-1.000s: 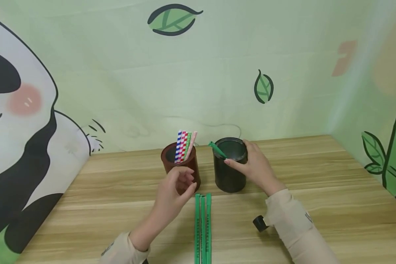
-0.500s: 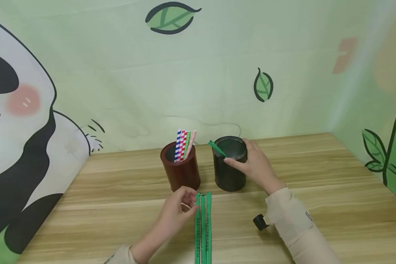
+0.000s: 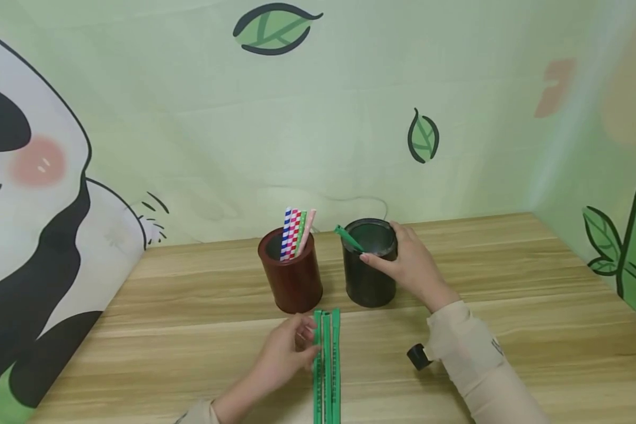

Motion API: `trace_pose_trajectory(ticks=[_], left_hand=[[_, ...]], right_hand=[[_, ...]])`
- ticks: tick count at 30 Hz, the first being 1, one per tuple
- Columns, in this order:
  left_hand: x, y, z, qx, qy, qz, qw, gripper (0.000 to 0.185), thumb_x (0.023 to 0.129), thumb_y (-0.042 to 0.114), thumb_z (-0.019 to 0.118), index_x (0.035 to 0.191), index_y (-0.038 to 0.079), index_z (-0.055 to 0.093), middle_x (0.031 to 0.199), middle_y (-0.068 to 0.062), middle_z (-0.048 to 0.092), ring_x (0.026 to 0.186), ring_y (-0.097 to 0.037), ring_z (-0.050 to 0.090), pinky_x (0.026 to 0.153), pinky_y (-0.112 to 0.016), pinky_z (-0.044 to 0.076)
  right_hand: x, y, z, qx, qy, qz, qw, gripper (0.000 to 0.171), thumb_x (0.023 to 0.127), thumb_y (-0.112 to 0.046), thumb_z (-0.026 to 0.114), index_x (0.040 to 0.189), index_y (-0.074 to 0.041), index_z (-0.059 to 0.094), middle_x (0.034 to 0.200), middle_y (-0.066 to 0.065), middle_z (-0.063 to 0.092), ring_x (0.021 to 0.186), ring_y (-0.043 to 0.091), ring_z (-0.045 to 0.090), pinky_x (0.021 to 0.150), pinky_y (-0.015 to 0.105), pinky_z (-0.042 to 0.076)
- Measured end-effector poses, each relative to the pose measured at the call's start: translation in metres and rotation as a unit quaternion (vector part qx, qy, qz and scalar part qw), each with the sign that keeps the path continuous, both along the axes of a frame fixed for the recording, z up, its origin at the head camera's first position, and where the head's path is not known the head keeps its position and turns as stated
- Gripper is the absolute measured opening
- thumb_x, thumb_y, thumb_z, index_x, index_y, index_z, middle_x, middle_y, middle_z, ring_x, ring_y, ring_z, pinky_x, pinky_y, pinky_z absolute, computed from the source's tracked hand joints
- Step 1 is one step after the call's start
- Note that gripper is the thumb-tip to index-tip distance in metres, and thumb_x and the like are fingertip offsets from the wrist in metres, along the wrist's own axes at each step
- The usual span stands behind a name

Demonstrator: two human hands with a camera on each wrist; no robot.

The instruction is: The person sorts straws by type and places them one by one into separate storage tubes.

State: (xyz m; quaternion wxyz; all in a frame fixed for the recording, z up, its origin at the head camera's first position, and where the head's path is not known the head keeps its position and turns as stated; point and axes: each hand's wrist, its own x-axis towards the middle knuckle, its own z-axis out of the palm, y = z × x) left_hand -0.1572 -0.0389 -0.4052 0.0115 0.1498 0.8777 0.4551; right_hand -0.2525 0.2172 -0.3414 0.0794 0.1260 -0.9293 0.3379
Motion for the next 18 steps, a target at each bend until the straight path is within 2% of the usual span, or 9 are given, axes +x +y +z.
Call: trace_pose_trajectory(ticks=[4, 6, 11, 15, 18], left_hand=[[-0.0012, 0.0017, -0.0032, -0.028, -0.014, -0.001, 0.9995, 0.032, 0.076, 0.001, 0.073, 0.103, -0.001, 0.057, 0.083, -0.007, 0.059, 0.066, -0.008, 0.055, 0.061, -0.020, 0.046], [-0.0016, 0.0030, -0.0046, -0.026, -0.030, -0.003, 0.9992, 0.034, 0.074, -0.001, 0.072, 0.104, -0.002, 0.056, 0.082, -0.007, 0.058, 0.058, -0.008, 0.055, 0.058, -0.020, 0.046], [-0.0026, 0.0066, -0.0063, -0.026, -0.046, 0.000, 0.9986, 0.038, 0.071, -0.003, 0.072, 0.105, -0.004, 0.055, 0.082, -0.009, 0.055, 0.045, -0.010, 0.053, 0.050, -0.020, 0.046], [-0.0030, 0.0085, -0.0055, -0.035, -0.047, 0.005, 0.9982, 0.040, 0.070, -0.003, 0.074, 0.104, -0.004, 0.054, 0.081, -0.008, 0.054, 0.054, -0.010, 0.052, 0.046, -0.021, 0.046], [-0.0031, 0.0093, -0.0047, -0.047, -0.044, 0.007, 0.9979, 0.040, 0.070, -0.002, 0.075, 0.104, -0.004, 0.054, 0.080, -0.008, 0.053, 0.061, -0.012, 0.052, 0.048, -0.021, 0.045]], right_hand=[[0.0006, -0.0002, 0.0000, -0.002, -0.004, -0.001, 1.000, 0.095, 0.086, -0.052, 0.065, 0.148, 0.007, 0.023, 0.148, 0.031, 0.033, 0.131, 0.046, 0.040, 0.104, 0.061, 0.038], [0.0013, -0.0005, 0.0004, -0.003, -0.006, -0.002, 1.000, 0.095, 0.086, -0.052, 0.064, 0.148, 0.007, 0.023, 0.148, 0.031, 0.033, 0.131, 0.046, 0.040, 0.104, 0.061, 0.038], [0.0014, -0.0005, 0.0004, -0.003, -0.008, -0.003, 1.000, 0.095, 0.086, -0.052, 0.064, 0.148, 0.007, 0.023, 0.148, 0.031, 0.033, 0.131, 0.046, 0.039, 0.104, 0.061, 0.037], [0.0004, -0.0001, 0.0002, -0.001, -0.009, -0.004, 1.000, 0.096, 0.086, -0.053, 0.064, 0.148, 0.006, 0.022, 0.149, 0.030, 0.032, 0.132, 0.046, 0.038, 0.105, 0.062, 0.037], [0.0001, 0.0000, 0.0001, 0.001, -0.009, -0.004, 1.000, 0.096, 0.086, -0.053, 0.064, 0.149, 0.006, 0.022, 0.149, 0.031, 0.031, 0.133, 0.046, 0.037, 0.105, 0.062, 0.036]])
